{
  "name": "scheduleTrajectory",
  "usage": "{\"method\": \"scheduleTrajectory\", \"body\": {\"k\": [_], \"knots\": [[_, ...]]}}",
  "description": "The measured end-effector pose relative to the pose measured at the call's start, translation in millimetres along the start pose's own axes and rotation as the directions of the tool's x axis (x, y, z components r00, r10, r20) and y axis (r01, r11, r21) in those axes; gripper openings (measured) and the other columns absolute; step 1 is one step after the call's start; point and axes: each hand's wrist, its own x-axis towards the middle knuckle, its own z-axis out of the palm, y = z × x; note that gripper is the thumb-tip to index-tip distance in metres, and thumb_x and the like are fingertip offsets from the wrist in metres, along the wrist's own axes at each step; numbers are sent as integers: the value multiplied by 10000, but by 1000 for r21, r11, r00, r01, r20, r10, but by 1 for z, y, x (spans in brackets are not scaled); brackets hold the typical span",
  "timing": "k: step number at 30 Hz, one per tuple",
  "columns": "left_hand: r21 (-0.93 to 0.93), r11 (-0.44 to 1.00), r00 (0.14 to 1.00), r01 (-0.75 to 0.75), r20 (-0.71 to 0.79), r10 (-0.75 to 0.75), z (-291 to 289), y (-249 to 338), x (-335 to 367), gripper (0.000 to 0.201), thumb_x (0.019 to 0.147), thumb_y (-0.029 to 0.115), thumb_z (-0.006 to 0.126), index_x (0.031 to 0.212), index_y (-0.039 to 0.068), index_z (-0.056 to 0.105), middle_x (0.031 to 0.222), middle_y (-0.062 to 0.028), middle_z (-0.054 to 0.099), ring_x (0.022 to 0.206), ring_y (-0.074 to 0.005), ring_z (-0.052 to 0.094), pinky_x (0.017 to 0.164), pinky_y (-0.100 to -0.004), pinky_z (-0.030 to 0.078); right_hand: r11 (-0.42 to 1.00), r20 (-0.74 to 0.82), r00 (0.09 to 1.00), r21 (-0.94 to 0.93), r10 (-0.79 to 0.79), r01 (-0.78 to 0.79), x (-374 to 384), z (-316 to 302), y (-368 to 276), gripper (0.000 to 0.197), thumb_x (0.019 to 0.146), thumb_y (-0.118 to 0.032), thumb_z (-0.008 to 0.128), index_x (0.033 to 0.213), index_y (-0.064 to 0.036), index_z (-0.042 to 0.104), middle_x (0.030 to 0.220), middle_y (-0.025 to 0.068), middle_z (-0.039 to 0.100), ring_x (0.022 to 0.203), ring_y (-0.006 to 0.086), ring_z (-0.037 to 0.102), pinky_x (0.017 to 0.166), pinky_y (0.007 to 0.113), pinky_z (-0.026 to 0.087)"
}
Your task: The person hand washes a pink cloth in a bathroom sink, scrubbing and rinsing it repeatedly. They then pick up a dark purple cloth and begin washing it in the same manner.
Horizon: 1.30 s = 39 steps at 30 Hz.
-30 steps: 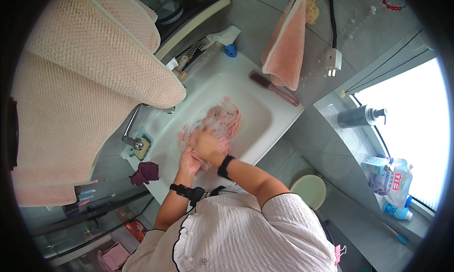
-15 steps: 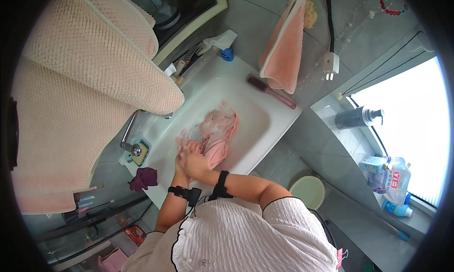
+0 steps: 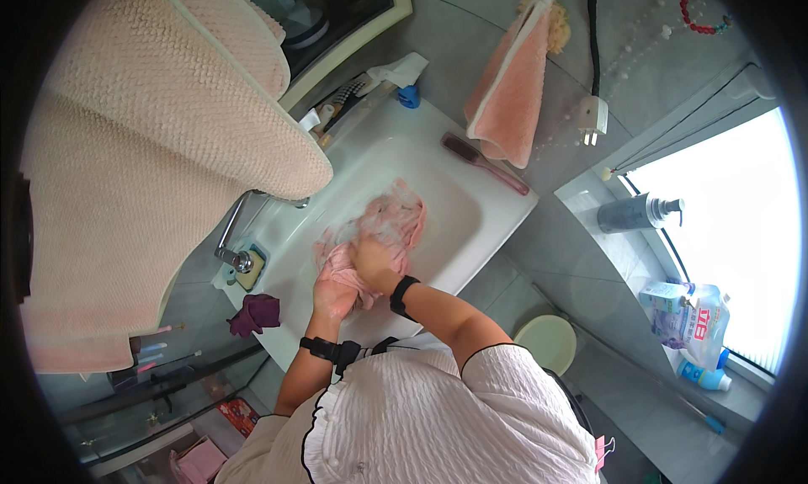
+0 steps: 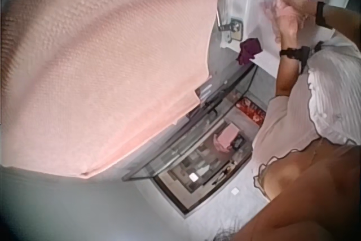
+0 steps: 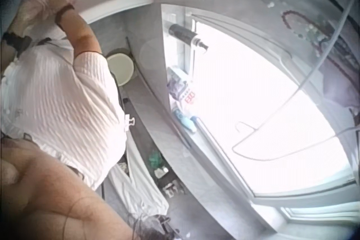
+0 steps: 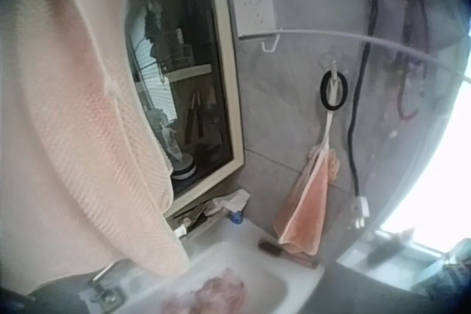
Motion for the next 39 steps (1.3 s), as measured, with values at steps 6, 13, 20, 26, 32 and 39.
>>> {"method": "scheduleTrajectory", "body": {"k": [6, 13, 20, 26, 32, 39], "knots": [[-16, 986, 981, -167, 101, 168, -66, -2, 13, 496, 982, 356, 278, 1373, 60, 352, 1399, -114, 399, 1279, -265, 381, 1072, -437, 287, 939, -430, 847, -273, -314, 209, -55, 30, -67, 309, 825, -226, 523, 1001, 28, 529, 990, 279, 569, 786, 373, 612, 629, 446, 511], [4, 998, 968, -58, -246, 58, -15, -6, 1, 462, 985, 313, 272, 1385, 100, 363, 1426, -110, 369, 1306, -271, 350, 1091, -439, 250, 984, -259, 950, -83, -174, 157, -27, 15, -43, 237, 825, -244, 535, 906, -23, 562, 806, 179, 617, 770, 343, 618, 675, 439, 487], [-55, 996, 998, -67, 7, 67, 11, 16, -14, 485, 970, 320, 322, 1369, 47, 358, 1400, -152, 382, 1287, -310, 365, 1089, -484, 244, 973, -122, 966, 12, -229, 232, -8, 9, 20, 276, 852, -277, 507, 952, -24, 553, 918, 214, 609, 826, 366, 602, 655, 480, 467], [191, 968, 960, -162, -197, 199, -32, 21, -7, 528, 969, 426, 329, 1360, 73, 369, 1313, -144, 476, 1214, -309, 449, 1028, -460, 354, 788, -346, 904, 471, -250, 398, -58, 5, -42, 222, 836, -238, 546, 950, -47, 536, 832, 211, 593, 773, 368, 591, 618, 463, 458], [234, 972, 915, -2, -392, 97, 0, -7, 10, 484, 981, 434, 315, 1341, 130, 428, 1244, -78, 539, 1134, -254, 507, 974, -433, 396, 994, -171, 985, 105, 3, 15, -26, -8, -43, 246, 853, -229, 512, 987, -26, 548, 753, 187, 609, 692, 375, 607, 605, 473, 474], [187, 982, 938, 4, -340, 60, -33, -1, 23, 450, 963, 432, 379, 1262, 112, 480, 1159, -75, 566, 1088, -250, 532, 926, -418, 428, 996, -183, 981, 60, -59, 71, -42, -5, -70, 236, 787, -178, 552, 967, -27, 539, 837, 183, 624, 701, 373, 619, 617, 470, 490]]}}
